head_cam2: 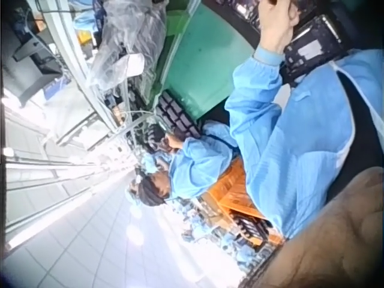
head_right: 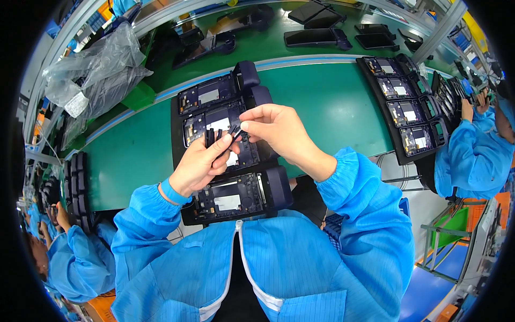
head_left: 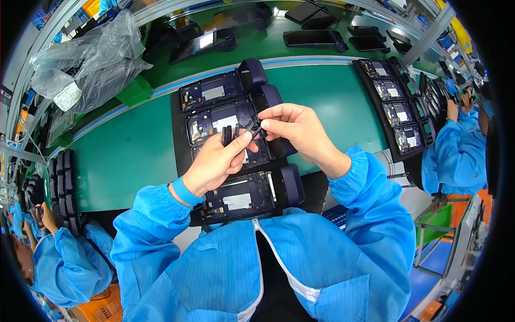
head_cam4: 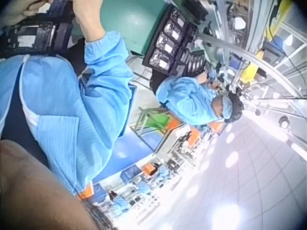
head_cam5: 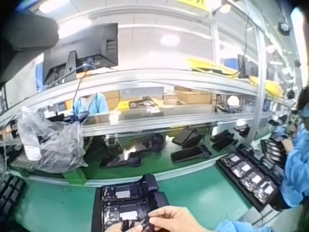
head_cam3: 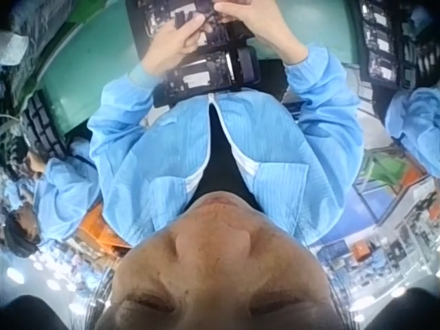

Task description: The person installs small components into handheld device casings on trays by hand, places trays into a crate, takes parts from a plastic bag, and passes trays along the assembly line.

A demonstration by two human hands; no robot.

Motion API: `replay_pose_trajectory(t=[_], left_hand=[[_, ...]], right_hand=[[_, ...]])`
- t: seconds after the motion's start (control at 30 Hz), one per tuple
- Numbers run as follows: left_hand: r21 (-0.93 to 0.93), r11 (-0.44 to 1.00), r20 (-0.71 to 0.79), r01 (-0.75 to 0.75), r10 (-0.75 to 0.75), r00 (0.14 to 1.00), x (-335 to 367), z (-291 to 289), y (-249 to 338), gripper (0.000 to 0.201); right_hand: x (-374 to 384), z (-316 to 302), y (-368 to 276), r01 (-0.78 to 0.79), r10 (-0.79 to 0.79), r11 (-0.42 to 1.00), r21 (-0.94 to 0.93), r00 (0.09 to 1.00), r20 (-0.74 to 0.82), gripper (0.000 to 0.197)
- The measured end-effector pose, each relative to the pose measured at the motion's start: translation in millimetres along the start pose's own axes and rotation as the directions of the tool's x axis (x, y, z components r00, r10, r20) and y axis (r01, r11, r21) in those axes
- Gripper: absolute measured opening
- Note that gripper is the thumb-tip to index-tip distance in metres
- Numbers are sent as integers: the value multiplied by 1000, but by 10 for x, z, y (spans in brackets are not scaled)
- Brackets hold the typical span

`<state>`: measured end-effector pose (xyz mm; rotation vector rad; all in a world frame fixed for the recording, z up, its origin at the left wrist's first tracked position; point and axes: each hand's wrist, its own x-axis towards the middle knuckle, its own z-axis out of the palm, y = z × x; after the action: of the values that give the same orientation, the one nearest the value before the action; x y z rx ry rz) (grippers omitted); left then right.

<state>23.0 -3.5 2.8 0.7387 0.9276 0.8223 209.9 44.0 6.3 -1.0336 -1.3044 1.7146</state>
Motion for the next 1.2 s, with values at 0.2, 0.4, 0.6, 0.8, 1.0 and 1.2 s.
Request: replay_pose_trajectory(t=[0.2,0.4,0.6,0.8,1.0,1.2], left_hand=[[80,997,-15,21,-20,1000,-26,78,58,26],[38,999,1,29,-29,1000,-78,151,40,23],[541,784,16,-303,351,936,-180,172,-14,18],[799,222,411,-559,477,777,-154,228,65,20],[809,429,198,-401,444,874,-523,33,-11,8],[936,-35,346,-352,287,893,-733,-41,-375,61]], right_hand=[[-22,-74,17,-20,20,1000,-13,999,-51,19],[-160,-41,14,-97,93,975,202,995,29,21],[-282,-131,-95,-353,284,851,389,932,225,29],[-357,-215,-237,-497,435,865,70,811,390,26],[-740,-662,-117,-395,389,918,35,915,108,19],[-812,-537,378,-388,378,874,292,921,91,16]])
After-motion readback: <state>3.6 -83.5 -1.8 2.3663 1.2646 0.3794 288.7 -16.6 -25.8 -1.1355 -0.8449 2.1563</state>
